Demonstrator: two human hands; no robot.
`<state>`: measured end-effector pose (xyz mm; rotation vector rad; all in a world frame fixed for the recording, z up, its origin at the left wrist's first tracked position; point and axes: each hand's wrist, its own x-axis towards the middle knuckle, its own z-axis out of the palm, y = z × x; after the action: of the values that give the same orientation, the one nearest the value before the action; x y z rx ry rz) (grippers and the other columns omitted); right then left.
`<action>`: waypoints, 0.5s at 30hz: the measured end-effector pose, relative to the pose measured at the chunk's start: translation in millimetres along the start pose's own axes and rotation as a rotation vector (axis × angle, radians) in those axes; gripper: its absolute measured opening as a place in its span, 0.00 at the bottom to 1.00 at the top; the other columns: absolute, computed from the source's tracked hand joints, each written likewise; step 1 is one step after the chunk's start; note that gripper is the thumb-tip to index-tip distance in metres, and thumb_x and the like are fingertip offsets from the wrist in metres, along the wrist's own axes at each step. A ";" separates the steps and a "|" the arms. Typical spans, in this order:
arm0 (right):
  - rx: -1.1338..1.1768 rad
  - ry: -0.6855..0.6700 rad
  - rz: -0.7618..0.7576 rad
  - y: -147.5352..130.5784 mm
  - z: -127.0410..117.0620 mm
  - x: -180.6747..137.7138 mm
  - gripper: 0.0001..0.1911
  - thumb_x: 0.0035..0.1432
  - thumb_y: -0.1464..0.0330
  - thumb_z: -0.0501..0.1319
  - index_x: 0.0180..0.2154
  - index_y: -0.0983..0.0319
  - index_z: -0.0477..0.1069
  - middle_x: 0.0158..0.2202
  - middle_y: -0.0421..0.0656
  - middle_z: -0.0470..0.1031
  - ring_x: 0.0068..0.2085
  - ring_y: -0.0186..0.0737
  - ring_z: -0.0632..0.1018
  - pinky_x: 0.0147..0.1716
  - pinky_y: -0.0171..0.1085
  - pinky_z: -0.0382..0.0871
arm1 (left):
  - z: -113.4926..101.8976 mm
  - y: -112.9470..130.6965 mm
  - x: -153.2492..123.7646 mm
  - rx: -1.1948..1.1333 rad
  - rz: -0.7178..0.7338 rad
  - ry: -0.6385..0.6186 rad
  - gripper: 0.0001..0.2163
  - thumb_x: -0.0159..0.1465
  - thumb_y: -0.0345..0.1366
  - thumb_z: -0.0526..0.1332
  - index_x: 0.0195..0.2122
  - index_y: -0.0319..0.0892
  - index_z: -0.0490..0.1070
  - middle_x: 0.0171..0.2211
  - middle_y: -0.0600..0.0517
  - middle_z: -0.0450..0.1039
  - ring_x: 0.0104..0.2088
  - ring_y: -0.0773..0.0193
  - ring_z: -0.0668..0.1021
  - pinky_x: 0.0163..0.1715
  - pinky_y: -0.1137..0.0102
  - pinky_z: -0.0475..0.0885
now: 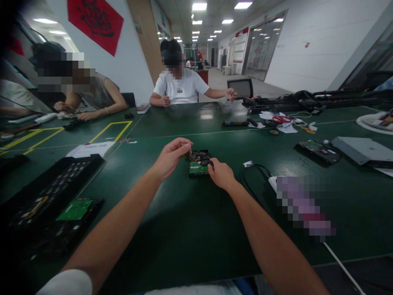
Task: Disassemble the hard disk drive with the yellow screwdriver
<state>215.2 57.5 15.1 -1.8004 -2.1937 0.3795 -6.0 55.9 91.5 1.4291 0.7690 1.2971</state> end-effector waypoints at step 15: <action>-0.019 0.011 0.004 -0.3 0.5 -0.3 0.23 0.74 0.58 0.50 0.64 0.59 0.65 0.43 0.49 0.82 0.40 0.49 0.81 0.36 0.39 0.66 | 10.0 -11.2 2.5 -0.161 -0.006 0.067 0.14 0.70 0.46 0.59 0.31 0.43 0.68 0.25 0.54 0.66 0.26 0.67 0.69 0.34 0.68 0.67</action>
<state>214.8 57.1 14.7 -1.8124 -2.1943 0.3505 6.0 58.8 82.6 1.2592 0.6964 1.3763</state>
